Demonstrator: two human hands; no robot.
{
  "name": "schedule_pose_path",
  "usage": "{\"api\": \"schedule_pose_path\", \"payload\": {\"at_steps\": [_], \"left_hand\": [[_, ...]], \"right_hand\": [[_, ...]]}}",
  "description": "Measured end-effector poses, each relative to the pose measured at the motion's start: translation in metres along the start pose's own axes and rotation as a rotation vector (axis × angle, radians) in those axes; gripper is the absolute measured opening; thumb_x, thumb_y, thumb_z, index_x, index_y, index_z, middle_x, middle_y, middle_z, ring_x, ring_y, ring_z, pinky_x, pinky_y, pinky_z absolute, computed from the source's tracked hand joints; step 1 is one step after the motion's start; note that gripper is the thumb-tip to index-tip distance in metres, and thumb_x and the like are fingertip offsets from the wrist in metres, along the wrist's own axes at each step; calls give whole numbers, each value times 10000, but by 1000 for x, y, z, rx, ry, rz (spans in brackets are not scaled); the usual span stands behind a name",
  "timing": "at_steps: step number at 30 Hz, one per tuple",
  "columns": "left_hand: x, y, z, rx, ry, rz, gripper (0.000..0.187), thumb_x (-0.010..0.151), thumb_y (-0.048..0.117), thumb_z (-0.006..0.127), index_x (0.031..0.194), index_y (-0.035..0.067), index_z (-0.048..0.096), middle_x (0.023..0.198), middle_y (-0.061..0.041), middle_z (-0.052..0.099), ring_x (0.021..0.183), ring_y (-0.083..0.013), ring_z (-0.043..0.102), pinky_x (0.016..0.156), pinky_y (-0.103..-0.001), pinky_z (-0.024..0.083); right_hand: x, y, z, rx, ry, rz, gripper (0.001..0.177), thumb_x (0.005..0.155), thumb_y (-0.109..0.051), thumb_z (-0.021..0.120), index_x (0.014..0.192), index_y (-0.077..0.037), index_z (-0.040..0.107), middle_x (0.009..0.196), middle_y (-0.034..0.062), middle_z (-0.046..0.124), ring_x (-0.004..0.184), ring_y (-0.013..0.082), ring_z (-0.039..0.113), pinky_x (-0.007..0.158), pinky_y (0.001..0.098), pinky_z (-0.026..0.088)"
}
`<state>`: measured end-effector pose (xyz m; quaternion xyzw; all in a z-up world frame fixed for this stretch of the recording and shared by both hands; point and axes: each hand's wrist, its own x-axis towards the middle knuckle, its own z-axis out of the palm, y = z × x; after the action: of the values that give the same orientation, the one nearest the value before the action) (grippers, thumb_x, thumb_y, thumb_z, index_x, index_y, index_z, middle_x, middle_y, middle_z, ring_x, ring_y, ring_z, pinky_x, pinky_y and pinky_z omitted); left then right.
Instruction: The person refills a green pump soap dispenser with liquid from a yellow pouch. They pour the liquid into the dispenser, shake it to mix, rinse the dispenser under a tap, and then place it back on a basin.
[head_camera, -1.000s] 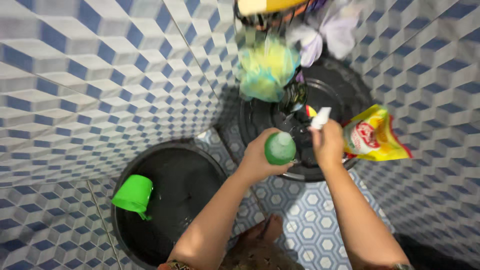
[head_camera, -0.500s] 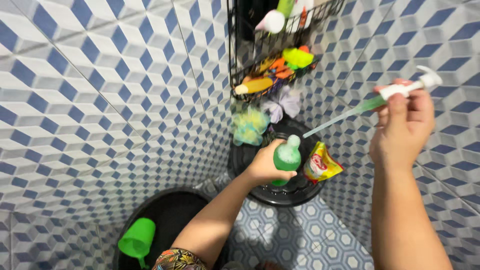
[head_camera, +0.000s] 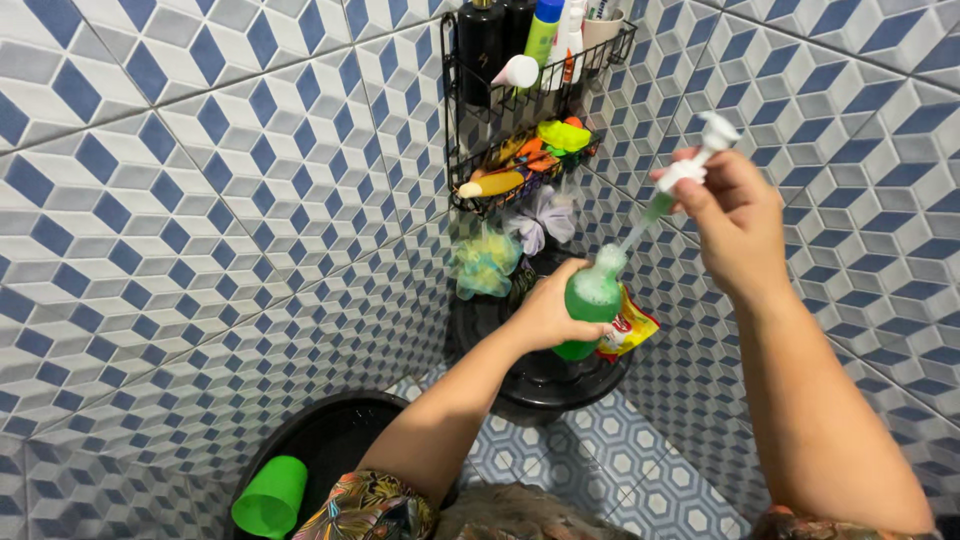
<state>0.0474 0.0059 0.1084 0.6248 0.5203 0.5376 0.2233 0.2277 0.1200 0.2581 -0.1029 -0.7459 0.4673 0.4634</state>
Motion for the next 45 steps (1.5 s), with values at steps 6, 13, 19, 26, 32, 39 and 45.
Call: {"api": "schedule_pose_path", "payload": {"at_steps": [6,13,19,26,32,39,45], "left_hand": [[1,17,-7,-32,-2,13,910,622,381,899,1369,10,532,1175,-162,721,1106,-262,715,991,-381,540],[7,26,-14,-85,-19,48,923,632,371,901,1386,7,512,1231,-146,692,1148,-252,690,1021,-379,524],[12,34,-17,-199,-58,64,931,654,342,889,1426,-2,498,1251,-123,674,1158,-211,661,1037,-358,516],[18,15,-15,-347,-249,143,969,694,274,911,1491,-5,437,1352,-75,602,1261,-193,579,1105,-350,460],[17,21,-8,-633,-464,7,863,699,260,905,1408,2,487,1229,-83,642,1151,-192,626,1051,-360,518],[13,41,-8,-350,-188,98,801,699,283,883,1356,8,516,1192,-59,649,1118,-169,633,1009,-329,515],[10,46,-3,-659,-480,43,781,736,223,854,1398,15,495,1221,-76,630,1142,-171,610,1037,-342,502]], "right_hand": [[2,-5,9,-42,-282,119,341,985,-105,649,1307,1,613,1203,93,711,1159,179,674,1021,347,525],[3,-3,9,-26,-456,219,386,950,-97,678,1321,4,635,1229,89,724,1178,193,679,1040,378,533],[3,-1,8,26,-445,266,442,921,-82,681,1352,-19,605,1233,96,720,1183,214,681,1040,382,525],[3,4,-10,168,-568,306,379,923,-88,711,1284,13,649,1218,135,719,1196,263,690,1065,434,527],[0,6,-18,271,-627,292,388,905,-145,767,1247,6,662,1200,159,739,1175,272,696,1053,440,528],[-16,-10,-10,29,-351,293,381,853,-113,789,1195,15,682,1152,144,748,1122,265,707,1017,436,538],[-25,9,-25,375,-468,273,369,891,-136,801,1214,3,690,1177,148,740,1152,271,690,1044,439,520]]}}
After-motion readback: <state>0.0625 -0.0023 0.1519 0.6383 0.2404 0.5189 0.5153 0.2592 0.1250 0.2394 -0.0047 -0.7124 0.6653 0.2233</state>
